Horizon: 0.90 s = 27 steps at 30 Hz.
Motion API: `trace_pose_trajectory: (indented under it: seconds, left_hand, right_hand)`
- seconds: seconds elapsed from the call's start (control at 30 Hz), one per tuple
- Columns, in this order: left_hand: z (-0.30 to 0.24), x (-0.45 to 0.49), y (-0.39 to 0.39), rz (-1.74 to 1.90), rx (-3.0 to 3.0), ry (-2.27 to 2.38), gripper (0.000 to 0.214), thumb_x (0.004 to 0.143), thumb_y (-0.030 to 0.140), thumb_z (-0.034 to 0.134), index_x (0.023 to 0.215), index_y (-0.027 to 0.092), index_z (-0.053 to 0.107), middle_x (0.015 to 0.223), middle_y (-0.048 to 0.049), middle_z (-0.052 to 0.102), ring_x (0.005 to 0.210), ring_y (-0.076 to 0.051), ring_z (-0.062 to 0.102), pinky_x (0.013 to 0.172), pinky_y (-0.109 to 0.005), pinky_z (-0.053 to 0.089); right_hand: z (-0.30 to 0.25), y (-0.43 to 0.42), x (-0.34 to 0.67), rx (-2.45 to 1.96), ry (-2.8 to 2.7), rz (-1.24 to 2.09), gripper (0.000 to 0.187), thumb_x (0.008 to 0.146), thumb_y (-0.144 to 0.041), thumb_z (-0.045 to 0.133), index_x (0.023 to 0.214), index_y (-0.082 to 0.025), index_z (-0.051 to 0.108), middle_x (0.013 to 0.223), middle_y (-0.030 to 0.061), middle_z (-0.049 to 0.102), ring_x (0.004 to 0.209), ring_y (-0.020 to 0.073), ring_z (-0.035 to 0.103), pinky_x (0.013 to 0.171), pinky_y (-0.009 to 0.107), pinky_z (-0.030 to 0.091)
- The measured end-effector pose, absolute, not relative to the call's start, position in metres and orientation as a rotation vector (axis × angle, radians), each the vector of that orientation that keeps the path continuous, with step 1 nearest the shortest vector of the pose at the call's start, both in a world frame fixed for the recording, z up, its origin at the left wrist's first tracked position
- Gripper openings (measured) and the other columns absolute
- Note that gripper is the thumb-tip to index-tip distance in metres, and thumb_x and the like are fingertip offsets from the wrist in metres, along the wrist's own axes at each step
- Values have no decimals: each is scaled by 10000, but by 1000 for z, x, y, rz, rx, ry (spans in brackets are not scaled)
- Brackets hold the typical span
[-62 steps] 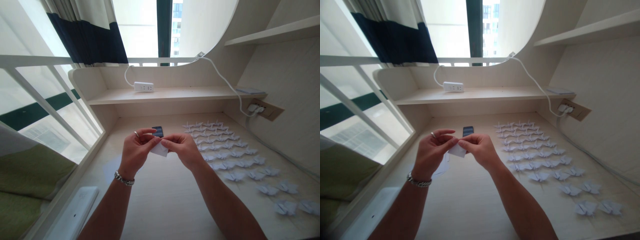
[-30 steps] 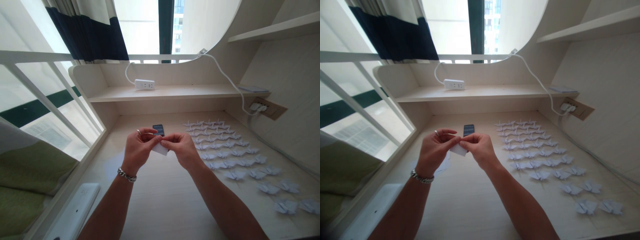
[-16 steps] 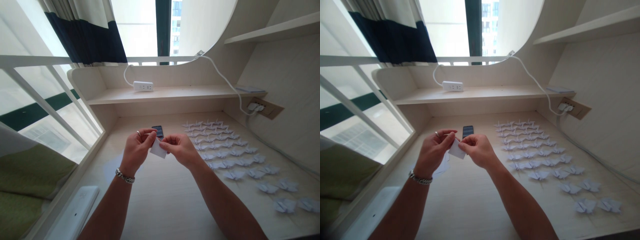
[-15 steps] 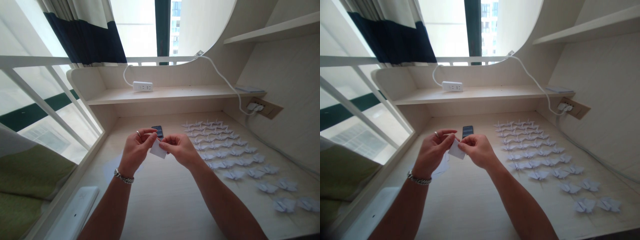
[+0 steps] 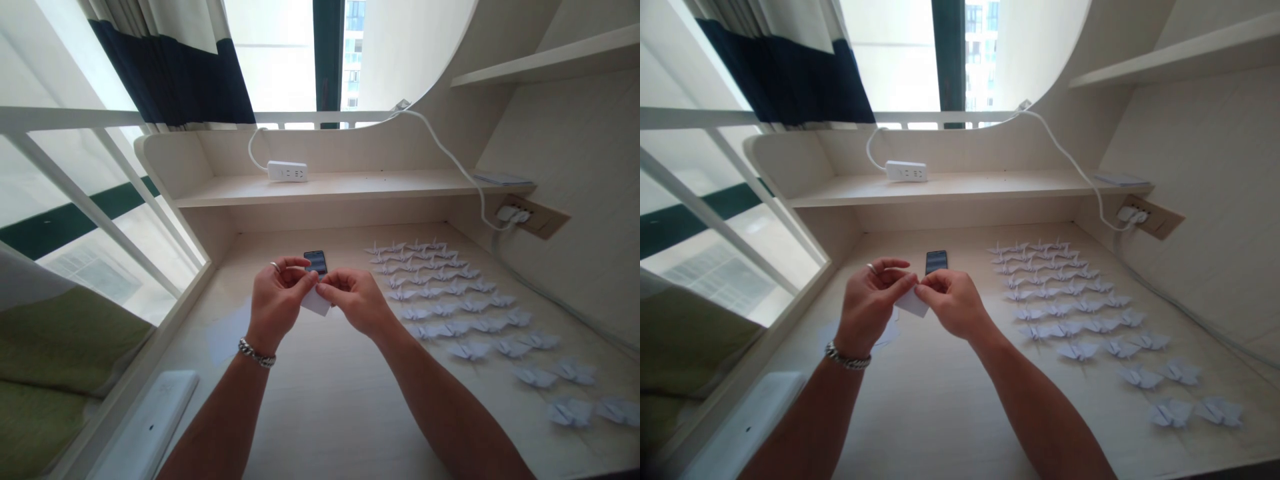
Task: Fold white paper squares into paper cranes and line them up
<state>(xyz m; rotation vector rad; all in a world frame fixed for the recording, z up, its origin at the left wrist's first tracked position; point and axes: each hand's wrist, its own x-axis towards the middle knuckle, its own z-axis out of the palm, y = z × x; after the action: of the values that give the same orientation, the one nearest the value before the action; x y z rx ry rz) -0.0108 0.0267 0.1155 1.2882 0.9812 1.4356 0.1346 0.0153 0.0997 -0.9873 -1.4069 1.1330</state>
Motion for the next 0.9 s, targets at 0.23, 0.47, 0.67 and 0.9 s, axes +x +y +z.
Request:
trace_pose_trajectory:
  seconds: [0.23,0.47,0.67,0.9]
  left_hand:
    - [120,-16,26,1350,1340,926,284,676,285,828,870,127,694,702,-50,722,588,-133,650,538,-221,505]
    - [121,-11,23,1450,1297,949,310,616,221,860,843,142,666,678,-12,710,602,-124,652,562,-211,507]
    - [122,-8,21,1381,1317,916,349,646,254,838,928,140,668,720,-41,728,617,-151,669,560,-240,515]
    - [118,-6,22,1555,1275,938,353,628,239,851,877,157,614,688,1,698,601,-132,654,562,-232,527]
  right_hand:
    - [101,13,136,-981,-1405,1085,189,795,-314,665,699,-155,632,601,-18,552,545,100,452,513,246,336]
    - [106,10,138,-982,-1477,1123,198,813,-340,655,743,-154,649,630,-4,580,565,112,482,520,247,361]
    - [105,12,141,-1001,-1456,1039,232,806,-368,670,698,-164,638,599,-11,555,541,109,460,502,247,335]
    - [105,14,141,-963,-1453,1149,199,802,-344,676,728,-161,651,619,-3,593,558,114,507,538,251,388]
